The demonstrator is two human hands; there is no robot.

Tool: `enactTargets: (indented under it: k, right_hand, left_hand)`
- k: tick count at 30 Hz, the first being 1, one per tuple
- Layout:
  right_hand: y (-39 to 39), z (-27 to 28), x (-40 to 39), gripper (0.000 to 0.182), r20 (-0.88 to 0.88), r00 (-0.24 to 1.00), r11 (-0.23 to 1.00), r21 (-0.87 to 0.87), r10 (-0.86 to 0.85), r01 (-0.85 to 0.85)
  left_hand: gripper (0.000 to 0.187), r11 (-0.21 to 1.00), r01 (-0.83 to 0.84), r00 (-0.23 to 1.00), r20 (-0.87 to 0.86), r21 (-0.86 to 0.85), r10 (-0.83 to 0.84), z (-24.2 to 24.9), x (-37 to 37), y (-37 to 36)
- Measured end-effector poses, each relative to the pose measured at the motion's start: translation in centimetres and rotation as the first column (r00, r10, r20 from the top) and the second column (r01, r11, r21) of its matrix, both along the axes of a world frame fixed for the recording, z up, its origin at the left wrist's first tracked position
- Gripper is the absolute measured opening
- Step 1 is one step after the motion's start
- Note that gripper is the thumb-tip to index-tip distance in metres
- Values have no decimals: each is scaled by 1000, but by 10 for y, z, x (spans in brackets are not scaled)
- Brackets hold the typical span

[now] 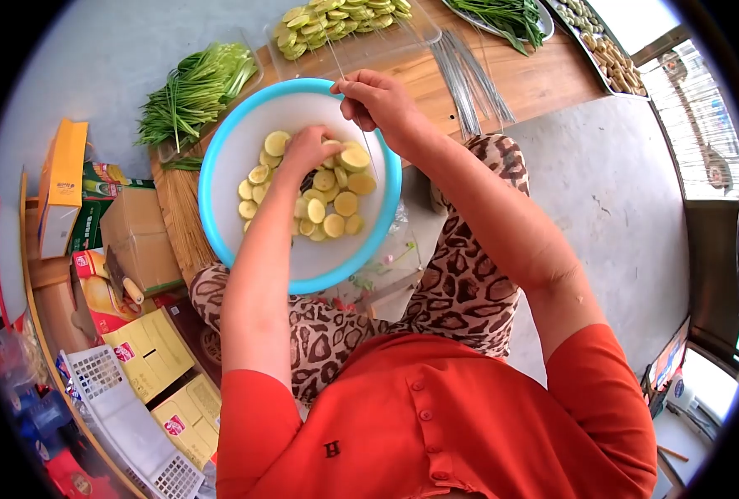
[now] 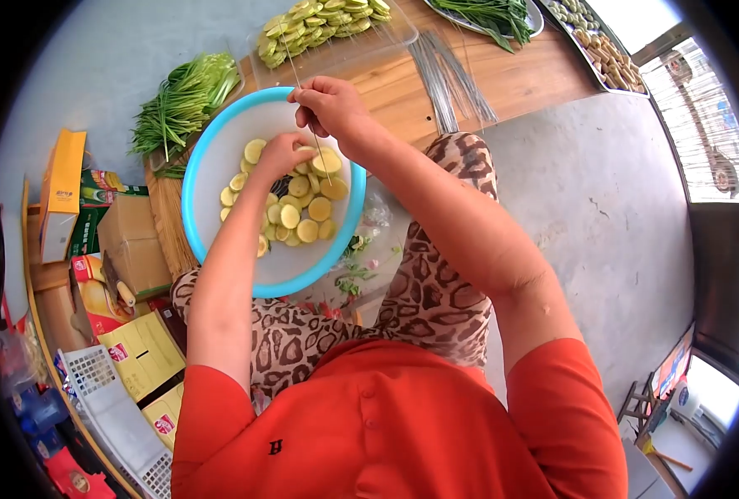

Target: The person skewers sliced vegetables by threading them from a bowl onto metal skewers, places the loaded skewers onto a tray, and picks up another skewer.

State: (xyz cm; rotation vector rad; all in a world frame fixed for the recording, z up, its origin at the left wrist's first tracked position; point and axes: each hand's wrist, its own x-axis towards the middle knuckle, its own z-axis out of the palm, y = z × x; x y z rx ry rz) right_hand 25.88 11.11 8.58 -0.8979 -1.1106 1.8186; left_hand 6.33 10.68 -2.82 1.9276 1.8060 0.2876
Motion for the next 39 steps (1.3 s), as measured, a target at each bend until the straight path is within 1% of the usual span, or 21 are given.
enactTargets:
  k: [1, 2, 4, 5, 6, 8, 9, 10, 11, 12, 13, 14, 16, 17, 18, 20, 21, 24, 25, 29, 39]
  right_hand:
    - [1, -2, -1, 14, -11, 1000, 1000, 0, -6, 6]
    - [2, -3, -2, 13, -23, 1000, 1000, 0, -15, 15]
    - [0, -3, -3, 13, -22, 1000, 1000, 0, -17, 17]
    - [-2, -2, -4, 13, -18, 1000, 1000, 0, -16, 16]
    - [-3, -1, -5, 13, -23, 1000, 1000, 3, -12, 12]
    - [-8, -1, -7, 17, 52, 996, 997, 9, 79, -80]
    - [-11, -3, -8, 17, 49, 995, 996, 13, 87, -88]
    - [-14, -4, -9, 17, 72, 989, 991, 28, 132, -134]
    - [-18, -4, -11, 19, 96, 979, 982, 44, 178, -182]
    - [-24, -3, -13, 19, 94, 977, 979, 53, 191, -197]
    - [-32, -1, -15, 20, 113, 973, 976, 52, 203, -210]
    - [-39, 0, -17, 21, 133, 967, 973, 51, 216, -225]
    - [-51, -4, -23, 23, 175, 953, 962, 76, 247, -264]
    - [-57, -6, -26, 23, 175, 944, 954, 55, 281, -294]
    - [-63, -8, -29, 23, 175, 934, 946, 34, 312, -323]
    - [-77, -10, -34, 23, 183, 920, 933, 34, 347, -358]
    - [-83, -11, -37, 23, 179, 918, 928, 55, 354, -368]
    - [-100, -7, -40, 22, 159, 910, 912, 87, 384, -400]
    - [-105, -5, -41, 22, 135, 909, 908, 99, 393, -408]
    - [-117, -6, -43, 21, 168, 879, 879, 101, 446, -465]
    - [-117, -12, -43, 21, 240, 832, 848, 59, 499, -526]
  left_hand:
    - [38, 986, 76, 993, 100, -148, -62, 9, -2, -4]
    - [38, 987, 74, 994, 94, -146, -60, 17, -4, -8]
    - [31, 948, 156, 985, 111, -277, -130, 34, -3, -26]
    - [27, 954, 155, 978, 176, -255, -112, 40, -6, -38]
    - [27, 956, 150, 979, 170, -253, -109, 45, -12, -47]
    - [26, 949, 60, 948, 316, -310, 44, 53, -29, -61]
    - [22, 953, 8, 899, 420, -302, 125, 61, -36, -67]
    - [22, 955, -2, 899, 418, -297, 132, 69, -43, -73]
    - [21, 947, -75, 758, 600, -313, 258, 79, -53, -80]
    - [19, 930, -141, 563, 745, -340, 358, 90, -60, -86]
    - [20, 914, -128, 305, 861, -386, 406, 95, -69, -92]
    - [22, 924, -134, 127, 918, -359, 375, 88, -83, -93]
    - [24, 927, -153, -114, 938, -343, 328, 103, -84, -101]
    - [26, 906, -226, -219, 925, -357, 310, 104, -81, -104]
    - [26, 906, -238, -222, 928, -350, 300, 98, -88, -106]
    - [26, 879, -283, -364, 891, -382, 270, 77, -101, -105]
    - [28, 827, -371, -401, 876, -422, 268, 74, -98, -104]
    - [35, 817, -377, -489, 843, -436, 224, 69, -93, -104]
    - [46, 784, -397, -502, 828, -477, 250, 71, -89, -102]
    - [51, 804, -356, -610, 770, -477, 187, 61, -99, -96]
    - [52, 815, -350, -685, 720, -463, 114, 54, -113, -90]
